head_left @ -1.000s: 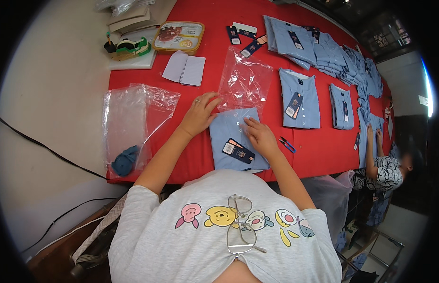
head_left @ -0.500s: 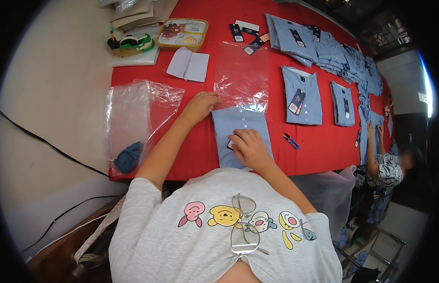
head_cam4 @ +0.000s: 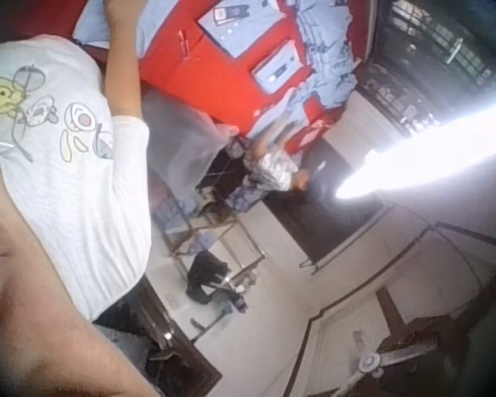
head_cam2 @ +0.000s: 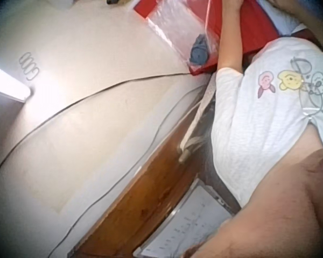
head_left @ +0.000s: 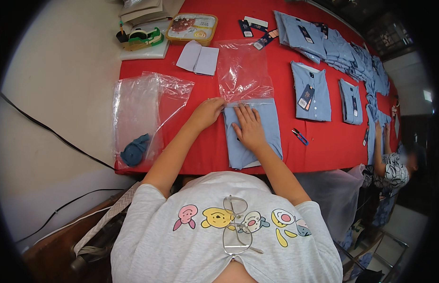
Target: The person takes folded shirts from a table, places them into plastic bags, and removes excess air before sealing them.
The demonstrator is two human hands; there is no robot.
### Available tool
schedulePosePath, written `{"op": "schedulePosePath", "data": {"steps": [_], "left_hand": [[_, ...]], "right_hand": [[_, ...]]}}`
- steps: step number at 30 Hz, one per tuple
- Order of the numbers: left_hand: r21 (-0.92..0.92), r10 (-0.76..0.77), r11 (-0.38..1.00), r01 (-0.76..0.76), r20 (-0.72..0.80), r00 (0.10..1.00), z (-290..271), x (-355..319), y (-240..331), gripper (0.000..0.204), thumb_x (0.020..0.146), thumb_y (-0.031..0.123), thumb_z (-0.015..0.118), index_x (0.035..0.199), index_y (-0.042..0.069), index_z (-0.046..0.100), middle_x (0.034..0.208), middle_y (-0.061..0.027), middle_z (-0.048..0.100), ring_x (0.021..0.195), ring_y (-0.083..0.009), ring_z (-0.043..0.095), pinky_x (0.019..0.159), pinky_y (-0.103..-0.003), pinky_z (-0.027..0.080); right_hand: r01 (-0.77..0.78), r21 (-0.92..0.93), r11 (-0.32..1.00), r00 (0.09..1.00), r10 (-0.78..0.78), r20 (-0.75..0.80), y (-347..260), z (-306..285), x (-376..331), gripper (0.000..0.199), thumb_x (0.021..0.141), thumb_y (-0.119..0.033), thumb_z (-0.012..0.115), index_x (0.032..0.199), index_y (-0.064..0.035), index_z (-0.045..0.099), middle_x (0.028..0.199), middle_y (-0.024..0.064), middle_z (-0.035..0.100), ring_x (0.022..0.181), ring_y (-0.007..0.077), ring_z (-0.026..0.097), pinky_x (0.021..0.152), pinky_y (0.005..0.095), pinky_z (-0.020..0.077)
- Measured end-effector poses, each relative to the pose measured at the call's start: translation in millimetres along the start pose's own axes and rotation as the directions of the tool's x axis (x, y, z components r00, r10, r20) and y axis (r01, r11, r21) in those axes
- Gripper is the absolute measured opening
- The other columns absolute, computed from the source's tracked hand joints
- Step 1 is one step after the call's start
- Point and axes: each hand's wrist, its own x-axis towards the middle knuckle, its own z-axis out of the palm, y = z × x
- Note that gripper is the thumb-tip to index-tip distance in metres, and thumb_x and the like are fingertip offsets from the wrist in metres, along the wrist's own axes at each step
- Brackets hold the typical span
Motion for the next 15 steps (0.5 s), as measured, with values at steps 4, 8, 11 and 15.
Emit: {"op": "schedulePosePath", "data": {"steps": [4,8,11,15], "left_hand": [[0.082,-0.046,0.995,0.051,-0.059,0.997,1,-9,8,0.014,0.103,0.013,0.067,0.111,0.003,0.067,0.109,-0.0181,0.075,0.106,-0.0395,0.07,0.098,-0.05,0.053],[0.146,-0.099,0.983,0.113,-0.103,0.99,10,-14,11,0.013,0.102,0.015,0.067,0.108,0.003,0.064,0.103,-0.0179,0.075,0.103,-0.0411,0.07,0.096,-0.051,0.052],[0.176,-0.104,0.976,0.129,-0.144,0.984,14,-17,15,0.012,0.102,0.014,0.067,0.106,0.003,0.062,0.1,-0.018,0.074,0.101,-0.0414,0.07,0.095,-0.052,0.052],[0.067,-0.147,0.985,0.157,-0.136,0.98,23,-30,30,0.01,0.1,0.011,0.067,0.105,0.004,0.062,0.103,-0.017,0.072,0.102,-0.0398,0.07,0.094,-0.051,0.052]], "right_hand": [[-0.026,-0.002,1.0,0.999,0.026,-0.034,2,4,-5,0.066,0.106,-0.033,0.064,0.161,-0.0011,0.047,0.166,0.0198,0.048,0.157,0.037,0.041,0.129,0.053,0.0284],[-0.021,-0.006,1.0,0.999,0.02,-0.044,3,3,-4,0.065,0.107,-0.032,0.062,0.162,-0.0006,0.046,0.167,0.0195,0.047,0.157,0.0359,0.041,0.129,0.0525,0.0287],[-0.052,0.052,0.997,0.997,0.055,-0.061,6,5,-5,0.065,0.108,-0.031,0.061,0.163,-0.0007,0.044,0.167,0.0197,0.046,0.157,0.0359,0.04,0.129,0.0528,0.0284],[-0.114,-0.014,0.993,0.992,0.113,-0.06,5,7,-10,0.063,0.111,-0.03,0.057,0.165,-0.0015,0.041,0.168,0.0207,0.045,0.159,0.035,0.039,0.128,0.0537,0.0293]]}}
